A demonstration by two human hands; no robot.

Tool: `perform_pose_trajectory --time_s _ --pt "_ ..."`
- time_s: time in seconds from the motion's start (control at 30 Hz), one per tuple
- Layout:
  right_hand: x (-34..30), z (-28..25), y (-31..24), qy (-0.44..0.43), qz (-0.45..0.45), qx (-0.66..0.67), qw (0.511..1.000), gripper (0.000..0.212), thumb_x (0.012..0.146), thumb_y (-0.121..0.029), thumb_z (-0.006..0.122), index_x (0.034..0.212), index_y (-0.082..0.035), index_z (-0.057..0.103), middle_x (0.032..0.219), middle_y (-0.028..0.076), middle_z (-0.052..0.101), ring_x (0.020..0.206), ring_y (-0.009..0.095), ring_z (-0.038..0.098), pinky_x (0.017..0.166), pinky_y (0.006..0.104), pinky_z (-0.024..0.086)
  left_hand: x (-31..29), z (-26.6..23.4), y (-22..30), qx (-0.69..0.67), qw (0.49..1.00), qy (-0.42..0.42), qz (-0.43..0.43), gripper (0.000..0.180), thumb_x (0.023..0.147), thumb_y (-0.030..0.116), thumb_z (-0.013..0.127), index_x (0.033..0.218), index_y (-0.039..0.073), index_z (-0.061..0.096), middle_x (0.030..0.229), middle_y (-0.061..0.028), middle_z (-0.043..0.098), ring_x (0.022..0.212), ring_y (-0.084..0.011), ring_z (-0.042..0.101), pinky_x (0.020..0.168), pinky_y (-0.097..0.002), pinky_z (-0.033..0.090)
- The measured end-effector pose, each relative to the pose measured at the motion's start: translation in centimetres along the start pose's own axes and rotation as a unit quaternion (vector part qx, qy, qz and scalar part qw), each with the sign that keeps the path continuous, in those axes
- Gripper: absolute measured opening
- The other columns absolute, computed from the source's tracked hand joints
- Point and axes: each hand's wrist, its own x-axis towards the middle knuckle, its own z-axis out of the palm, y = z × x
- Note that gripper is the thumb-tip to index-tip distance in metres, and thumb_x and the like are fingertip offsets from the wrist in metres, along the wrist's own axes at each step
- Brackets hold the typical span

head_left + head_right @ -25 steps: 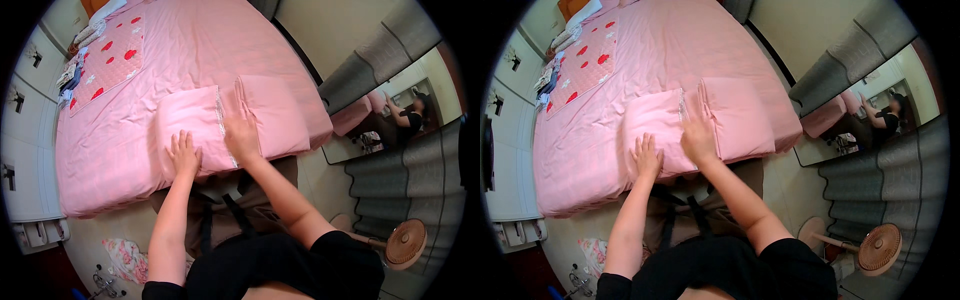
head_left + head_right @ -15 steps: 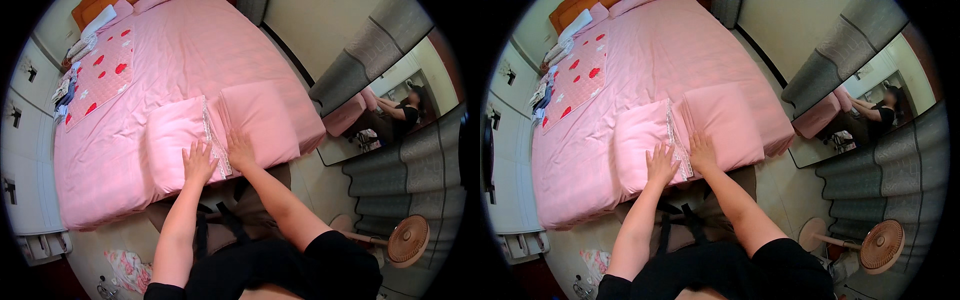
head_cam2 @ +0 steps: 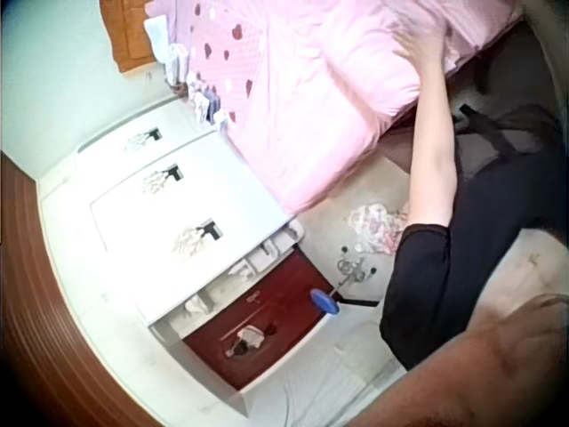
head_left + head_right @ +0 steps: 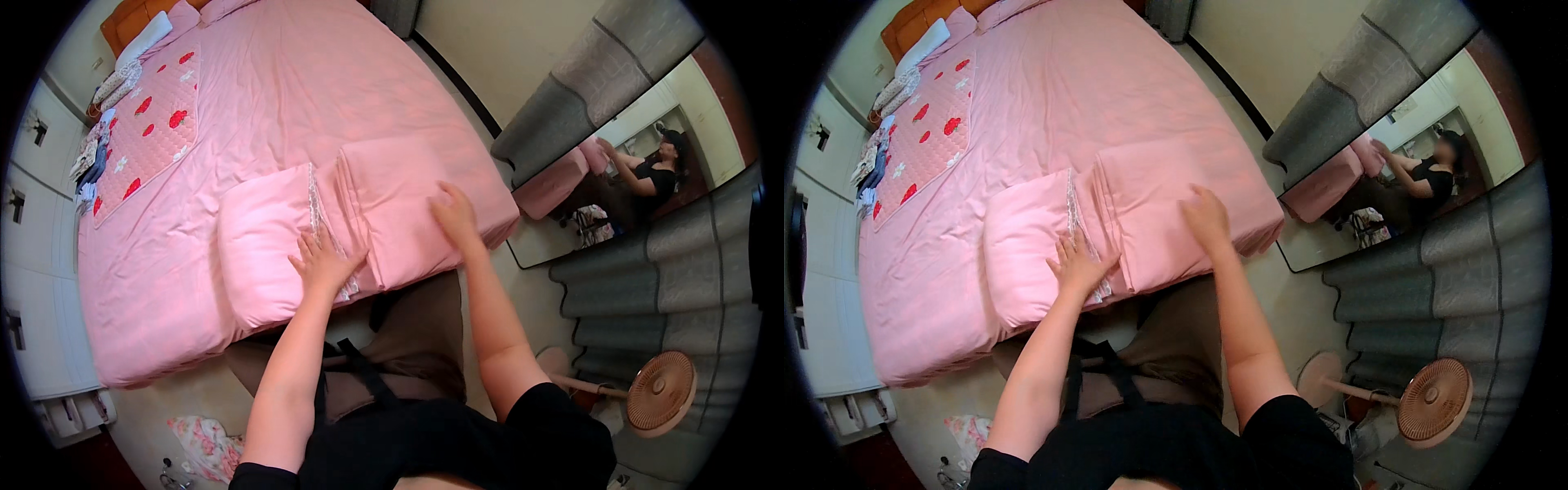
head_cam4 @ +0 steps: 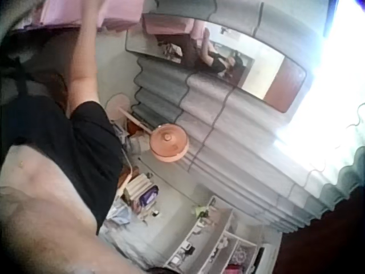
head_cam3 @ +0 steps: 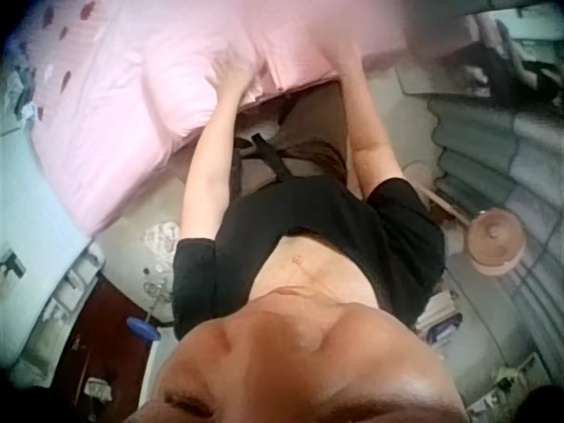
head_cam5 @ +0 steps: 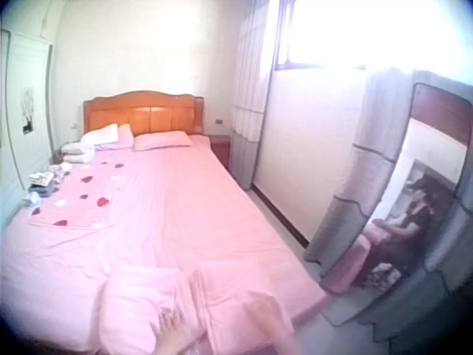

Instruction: The person folds a pink bedsheet on a bed. They smooth the sheet, fold it in half multiple times, and roll it into a compact bundle. Finally, they lift the folded sheet and place it on a stack of other folded linens at the head of the bed.

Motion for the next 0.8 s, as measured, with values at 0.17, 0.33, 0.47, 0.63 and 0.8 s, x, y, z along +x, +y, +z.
perform_pose_trajectory --time_s 0.17,0.33,0.47,0.63,0.8 --pt "1.8 -3.2 11.6 -0.126 0.208 -0.004 0.97 0.076 0.085 -0.048 0.071 0.136 0.004 0.051 0.124 0.02 0.062 0.108 0.025 0.061 0.089 0.0396 0.05 0.6 1.5 -0.4 0.029 0.999 0.012 0.041 0.117 0.073 0.075 0.062 0.157 0.007 0.019 0.16 -0.0294 0.014 0.15 -0.0406 0.01 0.117 -0.0618 0.005" --pt "0.7 -3.0 9.5 -0.185 0.293 0.13 0.929 0.09 0.079 -0.054 0.075 0.13 0.015 0.051 0.123 0.024 0.062 0.113 0.029 0.06 0.096 0.0365 0.046 2.4 0.9 -1.4 -0.158 0.986 -0.049 -0.009 0.122 0.071 0.079 0.061 0.158 0.007 0.013 0.162 -0.0264 0.006 0.152 -0.0388 0.003 0.117 -0.0618 0.004" --pt "1.2 -3.3 9.1 -0.225 0.314 0.137 0.912 0.089 0.081 -0.054 0.075 0.131 0.015 0.05 0.124 0.024 0.062 0.114 0.029 0.06 0.099 0.0365 0.046 2.2 -0.3 1.4 -0.118 0.987 -0.082 -0.07 0.128 0.069 0.079 0.063 0.158 0.009 0.004 0.162 -0.0267 0.003 0.152 -0.0388 0.002 0.116 -0.0621 0.005" --pt "1.4 -4.2 9.5 -0.211 0.317 0.317 0.869 0.072 0.09 -0.046 0.067 0.135 0.008 0.051 0.127 0.019 0.062 0.115 0.025 0.06 0.1 0.0384 0.046 1.1 0.3 2.4 -0.041 0.995 -0.061 -0.06 0.132 0.067 0.074 0.07 0.159 0.01 0.0 0.162 -0.0279 0.003 0.152 -0.0395 0.003 0.116 -0.0632 0.007" --pt "0.7 -2.8 6.0 -0.234 0.322 0.669 0.627 0.059 0.097 -0.033 0.06 0.14 0.005 0.047 0.127 0.015 0.063 0.113 0.021 0.061 0.099 0.0369 0.048 1.7 1.2 1.8 -0.047 0.997 -0.03 -0.047 0.128 0.067 0.069 0.073 0.158 0.01 0.004 0.162 -0.0268 0.005 0.151 -0.0393 0.006 0.114 -0.0656 0.012"
